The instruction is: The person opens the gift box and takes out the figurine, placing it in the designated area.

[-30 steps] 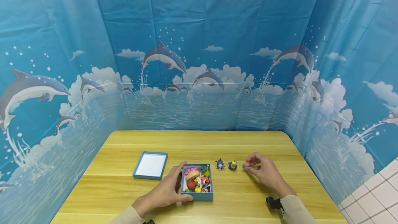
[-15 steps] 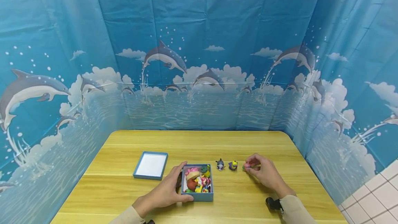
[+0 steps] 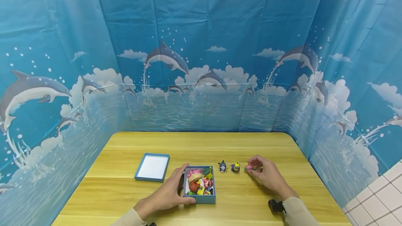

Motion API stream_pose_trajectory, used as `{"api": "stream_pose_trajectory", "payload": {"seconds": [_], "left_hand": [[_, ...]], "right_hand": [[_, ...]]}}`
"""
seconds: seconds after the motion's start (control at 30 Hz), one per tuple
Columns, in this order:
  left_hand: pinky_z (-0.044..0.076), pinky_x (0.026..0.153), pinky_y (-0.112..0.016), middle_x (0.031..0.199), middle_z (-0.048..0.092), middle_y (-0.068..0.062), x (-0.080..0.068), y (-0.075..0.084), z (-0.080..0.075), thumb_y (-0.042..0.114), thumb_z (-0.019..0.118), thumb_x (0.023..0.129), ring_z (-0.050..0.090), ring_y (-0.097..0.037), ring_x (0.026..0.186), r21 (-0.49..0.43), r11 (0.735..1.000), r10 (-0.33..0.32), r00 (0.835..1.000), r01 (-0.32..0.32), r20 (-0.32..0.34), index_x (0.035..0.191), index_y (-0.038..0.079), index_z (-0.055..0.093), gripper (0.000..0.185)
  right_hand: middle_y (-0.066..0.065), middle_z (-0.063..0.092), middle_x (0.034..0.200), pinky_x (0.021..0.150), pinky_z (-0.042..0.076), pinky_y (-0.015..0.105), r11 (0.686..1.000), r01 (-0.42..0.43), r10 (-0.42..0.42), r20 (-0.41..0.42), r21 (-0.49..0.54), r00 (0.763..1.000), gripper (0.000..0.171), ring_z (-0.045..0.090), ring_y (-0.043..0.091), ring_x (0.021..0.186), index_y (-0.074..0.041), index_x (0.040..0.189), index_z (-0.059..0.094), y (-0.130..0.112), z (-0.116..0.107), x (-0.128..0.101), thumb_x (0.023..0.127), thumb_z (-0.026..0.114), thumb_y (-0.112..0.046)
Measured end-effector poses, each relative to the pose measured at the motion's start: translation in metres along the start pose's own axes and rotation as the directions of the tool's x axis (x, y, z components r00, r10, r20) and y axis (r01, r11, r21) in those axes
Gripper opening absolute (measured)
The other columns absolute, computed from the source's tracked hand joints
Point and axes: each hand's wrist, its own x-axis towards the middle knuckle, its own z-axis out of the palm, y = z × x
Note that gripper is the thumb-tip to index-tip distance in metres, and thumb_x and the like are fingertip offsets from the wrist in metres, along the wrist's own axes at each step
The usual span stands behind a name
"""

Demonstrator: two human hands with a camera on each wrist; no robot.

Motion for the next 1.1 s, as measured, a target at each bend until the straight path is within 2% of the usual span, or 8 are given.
{"api": "stream_pose_trajectory", "payload": {"seconds": [0.37, 0.73, 0.97, 1.1], "left_hand": [[0.052, 0.128, -0.062, 0.188, 0.034, -0.014, 0.0001, 0.0022, -0.0025, 0.066, 0.094, 0.094, 0.056, -0.034, 0.161, -0.013, 1.000, -0.008, 1.000, 0.008, 0.004, 0.190, 0.025, 0.013, 0.132], [0.052, 0.129, -0.061, 0.186, 0.036, -0.013, -0.0008, 0.0025, -0.0015, 0.065, 0.094, 0.095, 0.056, -0.032, 0.160, -0.023, 1.000, -0.013, 1.000, 0.014, 0.012, 0.189, 0.024, 0.014, 0.131], [0.052, 0.129, -0.060, 0.186, 0.037, -0.012, 0.0004, 0.0010, -0.0015, 0.065, 0.094, 0.094, 0.056, -0.032, 0.160, -0.023, 1.000, -0.007, 1.000, 0.007, 0.009, 0.189, 0.023, 0.014, 0.131], [0.052, 0.129, -0.059, 0.185, 0.037, -0.013, 0.0008, 0.0003, -0.0017, 0.065, 0.094, 0.095, 0.056, -0.031, 0.159, -0.026, 1.000, -0.005, 1.000, 0.005, 0.009, 0.189, 0.025, 0.014, 0.131]], "right_hand": [[0.006, 0.084, 0.117, 0.083, 0.066, 0.024, 0.999, -0.026, 0.026, 0.008, -0.019, 1.000, 0.029, 0.076, 0.008, 0.100, -0.010, 0.129, 0.078, 0.0008, -0.0010, 0.0009, 0.103, 0.090, -0.007], [0.002, 0.086, 0.116, 0.085, 0.066, 0.022, 1.000, -0.026, 0.026, 0.036, -0.005, 0.999, 0.025, 0.078, 0.008, 0.098, -0.010, 0.125, 0.078, 0.0022, 0.0009, -0.0003, 0.103, 0.090, -0.011], [-0.001, 0.088, 0.110, 0.084, 0.066, 0.023, 1.000, -0.010, 0.010, 0.009, 0.019, 1.000, 0.019, 0.080, 0.007, 0.096, -0.010, 0.118, 0.076, 0.0010, 0.0013, -0.0005, 0.104, 0.089, -0.008], [0.002, 0.088, 0.111, 0.086, 0.066, 0.023, 1.000, -0.002, 0.002, -0.003, 0.015, 1.000, 0.023, 0.080, 0.008, 0.097, -0.006, 0.123, 0.076, -0.0002, 0.0016, -0.0001, 0.104, 0.089, -0.006]]}}
